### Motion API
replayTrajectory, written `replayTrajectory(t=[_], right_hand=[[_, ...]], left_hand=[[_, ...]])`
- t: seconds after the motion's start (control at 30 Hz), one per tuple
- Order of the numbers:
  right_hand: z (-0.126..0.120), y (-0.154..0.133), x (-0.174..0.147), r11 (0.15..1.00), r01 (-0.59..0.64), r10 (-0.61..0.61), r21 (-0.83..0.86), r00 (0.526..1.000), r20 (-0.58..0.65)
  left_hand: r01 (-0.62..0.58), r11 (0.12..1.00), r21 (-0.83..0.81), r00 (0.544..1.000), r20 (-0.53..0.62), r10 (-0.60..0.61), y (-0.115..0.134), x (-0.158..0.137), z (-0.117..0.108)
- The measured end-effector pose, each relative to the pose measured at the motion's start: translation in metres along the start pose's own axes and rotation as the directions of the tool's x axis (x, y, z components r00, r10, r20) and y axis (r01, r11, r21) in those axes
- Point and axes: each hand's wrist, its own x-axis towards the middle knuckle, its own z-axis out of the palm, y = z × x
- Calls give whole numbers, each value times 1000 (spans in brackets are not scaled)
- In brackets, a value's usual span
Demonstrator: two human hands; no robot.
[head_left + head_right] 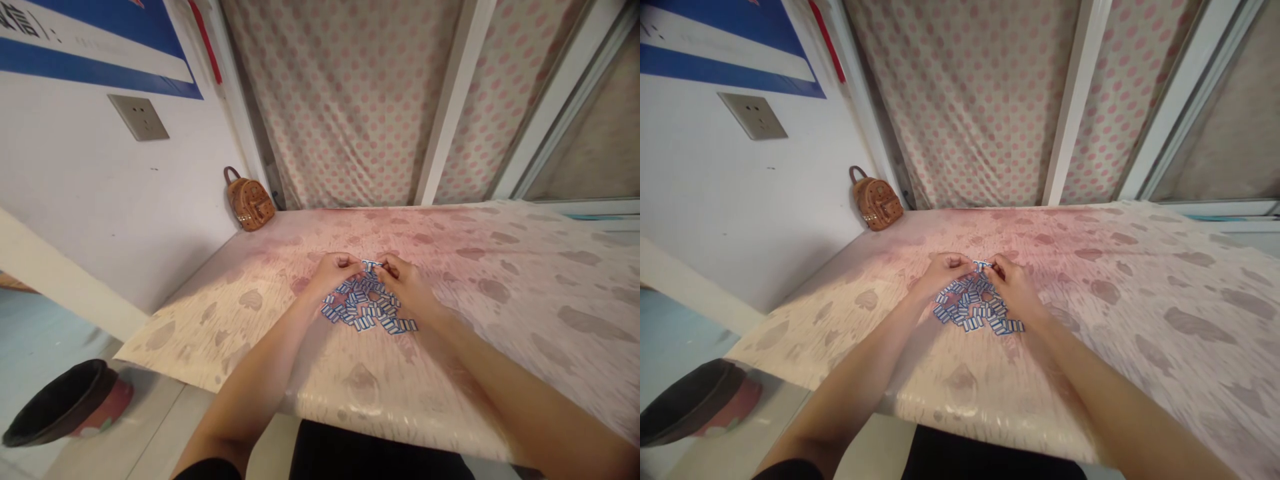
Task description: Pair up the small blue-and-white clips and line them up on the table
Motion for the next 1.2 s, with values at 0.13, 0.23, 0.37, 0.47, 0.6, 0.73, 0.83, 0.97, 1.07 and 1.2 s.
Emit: replayTrajectory(t=[0.13, 0.23, 0.37, 0.47, 0.6, 0.73, 0.83, 0.97, 1.07, 1.2], right_hand=[[-7, 7, 3, 989, -46, 32, -139, 994, -102], [-12, 18, 6, 934, -107, 76, -340, 992, -103], [-9, 27, 6, 905, -38, 72, -424, 995, 65], [0, 27, 3, 892, 68, 1, -447, 989, 151], [8, 21, 0, 859, 84, 4, -506, 985, 171], [7, 13, 0, 837, 43, 68, -546, 981, 182], [7, 10, 0, 829, 19, 104, -560, 977, 186], [8, 11, 0, 825, 18, 104, -564, 978, 183], [7, 12, 1, 845, 60, 39, -531, 984, 174], [2, 7, 2, 906, 57, -49, -420, 998, 30]], left_hand=[[9, 1000, 4, 987, -160, -8, -3, 2, -6], [16, 999, 30, 956, -293, -7, -7, 5, -13], [4, 994, 109, 940, -341, 33, -14, 9, -18], [7, 987, 161, 939, -340, 49, -17, 10, -18], [15, 988, 152, 942, -333, 37, -16, 9, -16], [46, 993, 106, 943, -333, -8, -13, 7, -12], [55, 993, 102, 944, -330, -18, -14, 7, -11], [42, 992, 121, 948, -319, -2, -19, 8, -11], [33, 992, 121, 952, -306, 5, -22, 9, -12], [17, 987, 162, 951, -306, 34, -23, 9, -12]])
